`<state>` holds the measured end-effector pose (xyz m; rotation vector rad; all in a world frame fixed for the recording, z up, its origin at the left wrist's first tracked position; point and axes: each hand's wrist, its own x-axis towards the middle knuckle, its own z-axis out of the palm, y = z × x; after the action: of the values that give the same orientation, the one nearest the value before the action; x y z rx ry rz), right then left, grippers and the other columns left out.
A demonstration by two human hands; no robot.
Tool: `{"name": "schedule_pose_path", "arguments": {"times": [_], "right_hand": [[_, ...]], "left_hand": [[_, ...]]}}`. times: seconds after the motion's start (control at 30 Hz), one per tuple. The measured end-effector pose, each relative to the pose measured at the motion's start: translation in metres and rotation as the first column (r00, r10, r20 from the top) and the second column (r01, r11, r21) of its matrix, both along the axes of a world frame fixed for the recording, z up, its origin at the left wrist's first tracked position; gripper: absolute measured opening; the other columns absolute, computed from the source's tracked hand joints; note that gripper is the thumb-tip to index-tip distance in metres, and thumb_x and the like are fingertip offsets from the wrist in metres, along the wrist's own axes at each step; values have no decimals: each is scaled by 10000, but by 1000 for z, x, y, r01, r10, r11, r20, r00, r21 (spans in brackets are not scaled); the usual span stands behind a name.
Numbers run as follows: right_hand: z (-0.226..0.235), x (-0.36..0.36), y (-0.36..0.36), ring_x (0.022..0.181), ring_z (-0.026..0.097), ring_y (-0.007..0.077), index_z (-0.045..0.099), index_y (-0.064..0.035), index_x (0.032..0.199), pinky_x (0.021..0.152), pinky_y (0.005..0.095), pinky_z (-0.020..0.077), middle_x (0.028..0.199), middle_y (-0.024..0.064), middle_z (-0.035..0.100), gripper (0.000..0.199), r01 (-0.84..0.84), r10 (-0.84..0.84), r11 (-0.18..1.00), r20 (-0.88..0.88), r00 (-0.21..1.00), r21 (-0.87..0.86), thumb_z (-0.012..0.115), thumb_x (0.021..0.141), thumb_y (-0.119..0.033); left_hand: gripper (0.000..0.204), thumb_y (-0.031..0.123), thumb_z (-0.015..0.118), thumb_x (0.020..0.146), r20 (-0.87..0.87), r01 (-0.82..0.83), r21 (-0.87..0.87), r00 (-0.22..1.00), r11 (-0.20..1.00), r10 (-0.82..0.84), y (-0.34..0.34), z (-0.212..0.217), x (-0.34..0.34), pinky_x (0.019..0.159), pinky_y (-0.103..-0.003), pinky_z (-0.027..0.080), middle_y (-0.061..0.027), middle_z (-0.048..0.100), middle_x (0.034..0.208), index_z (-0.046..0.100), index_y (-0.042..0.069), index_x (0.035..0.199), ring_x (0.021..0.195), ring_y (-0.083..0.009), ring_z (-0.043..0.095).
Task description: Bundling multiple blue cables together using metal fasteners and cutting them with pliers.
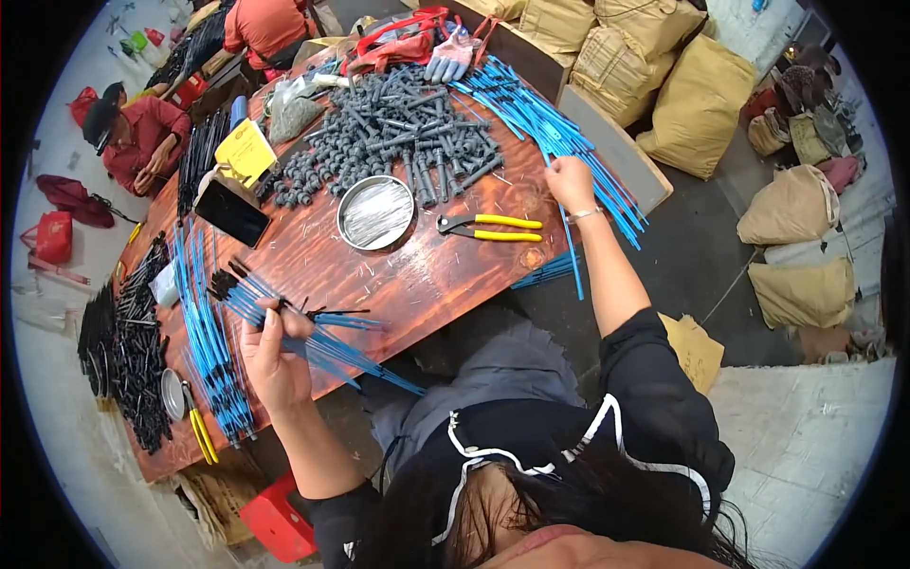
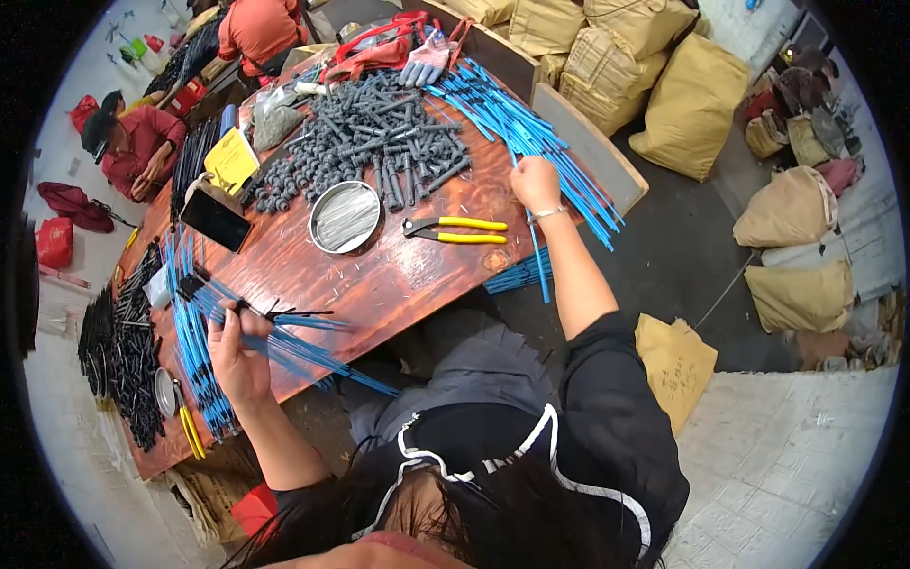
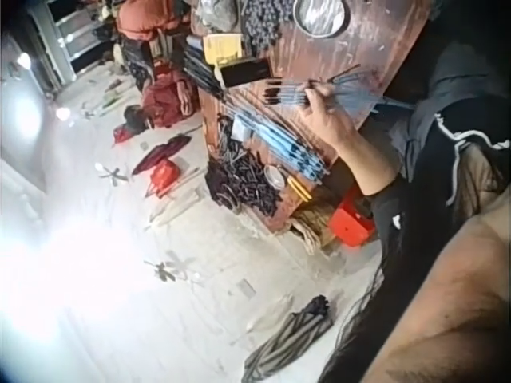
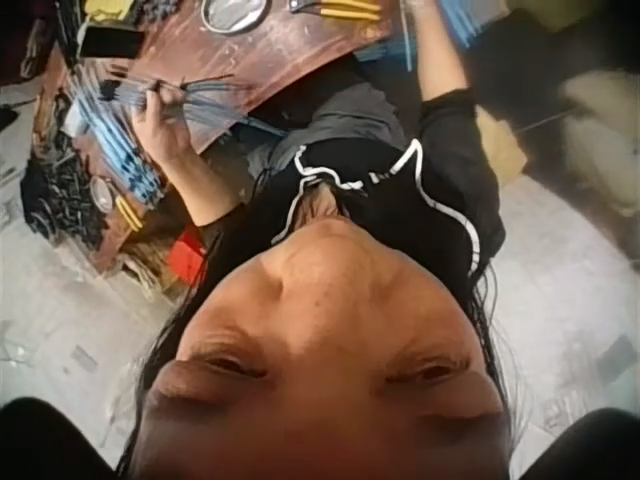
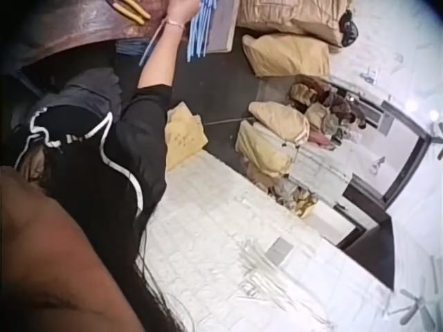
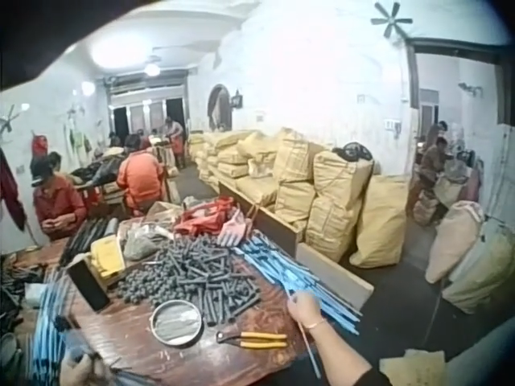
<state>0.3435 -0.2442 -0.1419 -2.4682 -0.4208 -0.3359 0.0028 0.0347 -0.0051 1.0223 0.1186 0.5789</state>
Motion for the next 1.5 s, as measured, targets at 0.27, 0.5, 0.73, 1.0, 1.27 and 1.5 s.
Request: {"name": "schedule_pose_path", "arguments": {"times": [0.27,0.5,0.73,1.0,1.27,1.5], "right_hand": [[51,-116,37,603,556,261,546,-28,717,532,357,437,669,104,549,77,-524,461,833,301,835,176,562,744,-98],[40,-195,55,581,536,236,472,-71,708,490,336,429,654,78,453,116,-845,811,535,282,513,-2,577,710,-120],[41,-172,59,629,560,265,522,-61,732,555,363,449,686,97,520,132,-914,904,393,139,404,94,582,733,-178],[50,50,72,651,577,288,566,-74,675,569,414,459,685,121,578,210,-130,129,991,380,916,-21,523,761,-261],[25,113,55,740,611,341,619,-52,765,632,444,487,800,171,622,179,23,26,927,128,991,-373,467,737,-140],[50,176,-18,585,595,216,536,4,863,481,327,446,732,127,603,263,-58,61,902,7,998,427,398,859,-220]], "left_hand": [[200,21,518,838,-104,-244,234,956,941,274,-11,1,24,779,-339,468,-154,595,979,480,1,1033,878,-226,595],[116,117,491,882,17,-354,328,929,876,369,-9,3,32,654,-320,475,-113,610,814,501,34,963,705,-210,593],[114,104,531,860,-105,-394,553,841,734,530,-3,6,15,527,-232,442,-59,546,710,516,13,928,536,-118,522],[139,69,488,877,89,-489,243,871,837,483,6,10,6,500,-220,353,-24,475,650,475,39,1012,530,-87,404],[173,28,542,812,-202,-376,236,883,896,424,2,18,-9,643,-287,463,-81,554,738,507,-32,970,661,-168,544],[228,51,567,796,-299,-153,341,918,927,261,13,30,3,683,-278,495,-115,617,832,519,-31,1003,726,-167,604]]}}
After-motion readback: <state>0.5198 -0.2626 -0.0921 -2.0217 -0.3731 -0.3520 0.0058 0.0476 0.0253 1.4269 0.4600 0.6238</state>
